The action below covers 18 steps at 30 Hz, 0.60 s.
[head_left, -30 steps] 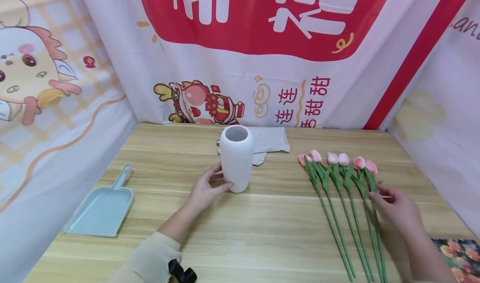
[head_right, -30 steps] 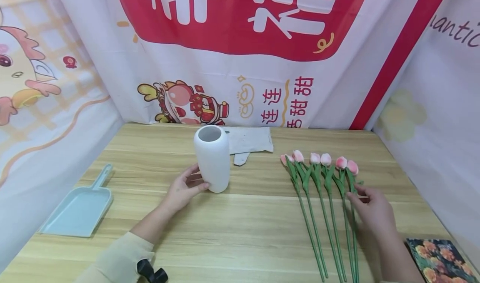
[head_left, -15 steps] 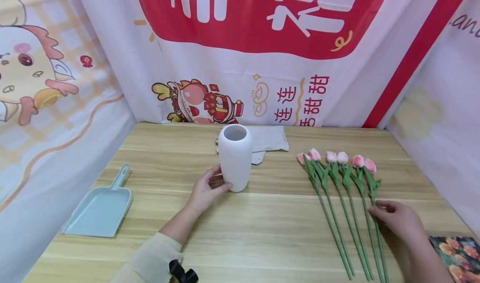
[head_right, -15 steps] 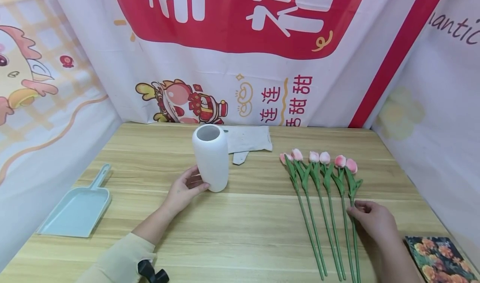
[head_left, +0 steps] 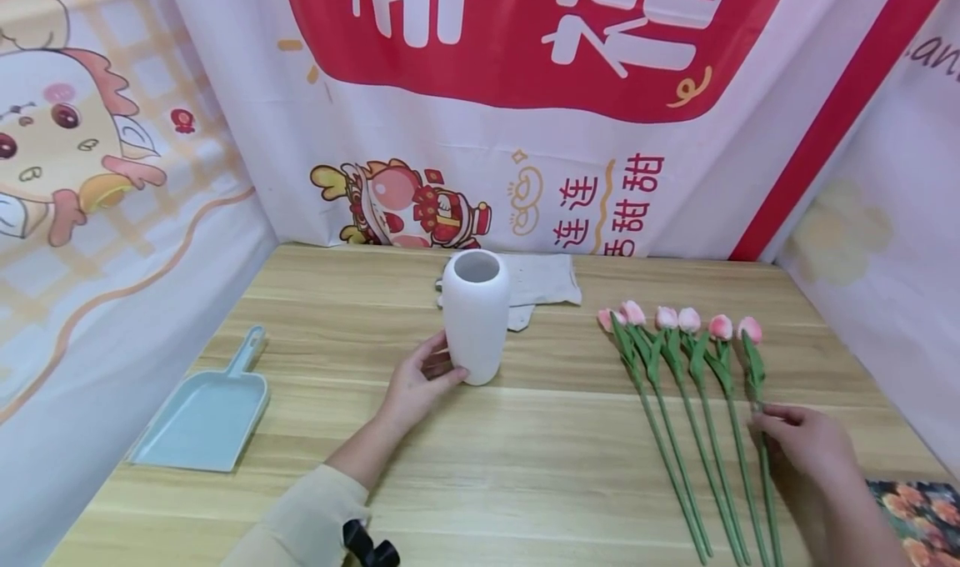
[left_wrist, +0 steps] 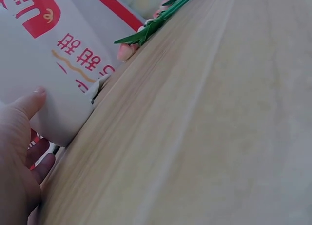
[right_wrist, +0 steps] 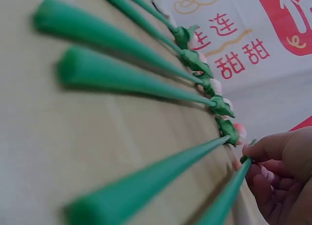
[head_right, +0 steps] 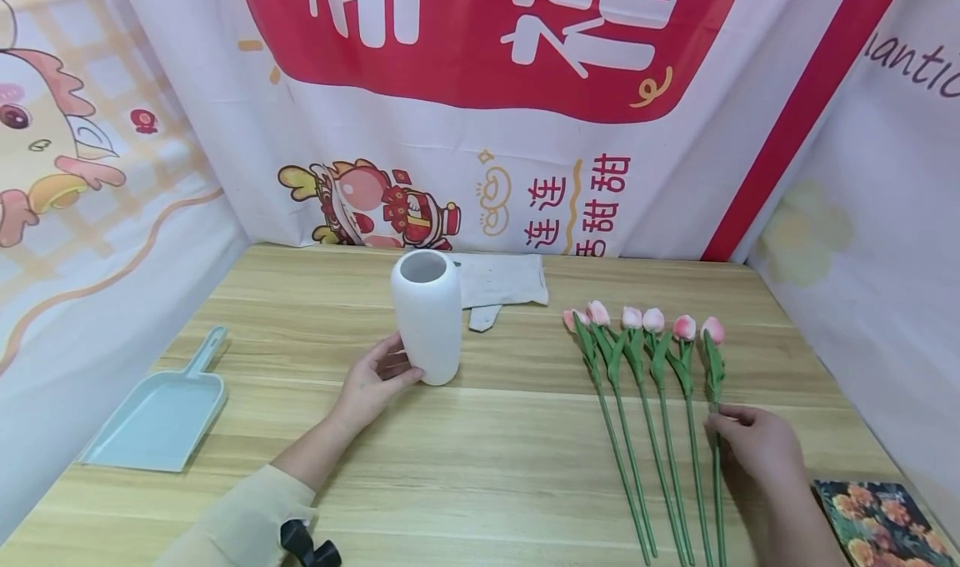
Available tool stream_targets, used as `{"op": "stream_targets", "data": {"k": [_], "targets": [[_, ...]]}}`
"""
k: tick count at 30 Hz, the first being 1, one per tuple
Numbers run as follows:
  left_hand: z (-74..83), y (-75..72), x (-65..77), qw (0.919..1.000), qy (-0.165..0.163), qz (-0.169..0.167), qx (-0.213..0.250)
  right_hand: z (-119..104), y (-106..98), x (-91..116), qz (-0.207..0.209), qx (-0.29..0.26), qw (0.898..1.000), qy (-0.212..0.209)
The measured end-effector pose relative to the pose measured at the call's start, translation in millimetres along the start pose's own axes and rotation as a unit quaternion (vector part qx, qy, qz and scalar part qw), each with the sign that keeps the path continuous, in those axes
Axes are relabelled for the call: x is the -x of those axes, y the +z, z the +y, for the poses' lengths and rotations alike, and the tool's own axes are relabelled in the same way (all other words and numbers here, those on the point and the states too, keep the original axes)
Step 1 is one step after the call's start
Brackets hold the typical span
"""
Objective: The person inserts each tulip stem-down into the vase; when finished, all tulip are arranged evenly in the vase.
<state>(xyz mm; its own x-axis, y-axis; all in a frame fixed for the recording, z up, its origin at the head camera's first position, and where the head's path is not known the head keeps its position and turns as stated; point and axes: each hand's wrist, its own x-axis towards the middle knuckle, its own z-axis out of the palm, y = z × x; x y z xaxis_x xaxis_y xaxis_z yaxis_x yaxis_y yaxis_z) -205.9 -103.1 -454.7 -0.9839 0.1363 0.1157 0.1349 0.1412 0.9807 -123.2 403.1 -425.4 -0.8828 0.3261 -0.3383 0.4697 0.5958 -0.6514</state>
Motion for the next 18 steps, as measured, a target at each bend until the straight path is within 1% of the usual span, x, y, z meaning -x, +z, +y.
{"op": "stream_targets", "data": {"k": [2,4,8,11,13,16,18], "targets": [[-0.1,0.6,0.8,1.0000,0.003,0.004,0.001,-2,-3,0,0.010,-0.011,1.000,-0.002],[-1.6,0.7,1.3,0.9999,-0.003,0.012,0.004,-6,-6,0,0.018,-0.021,1.000,-0.012],[-4.0,0.6,1.5,0.9996,-0.013,0.022,0.011,-18,-9,2,0.057,-0.041,0.995,-0.064],[-5.0,0.9,1.1,0.9996,-0.013,0.024,0.010,-31,-12,4,0.088,-0.080,0.988,-0.095],[-4.8,1.4,1.1,0.9995,-0.014,0.025,0.010,-42,-14,5,0.096,-0.109,0.984,-0.100],[-4.5,2.3,1.3,0.9994,-0.015,0.028,0.013,-59,-13,6,0.106,-0.165,0.974,-0.109],[-4.4,3.0,1.2,0.9993,-0.015,0.029,0.016,-71,-10,6,0.113,-0.206,0.965,-0.116]]}}
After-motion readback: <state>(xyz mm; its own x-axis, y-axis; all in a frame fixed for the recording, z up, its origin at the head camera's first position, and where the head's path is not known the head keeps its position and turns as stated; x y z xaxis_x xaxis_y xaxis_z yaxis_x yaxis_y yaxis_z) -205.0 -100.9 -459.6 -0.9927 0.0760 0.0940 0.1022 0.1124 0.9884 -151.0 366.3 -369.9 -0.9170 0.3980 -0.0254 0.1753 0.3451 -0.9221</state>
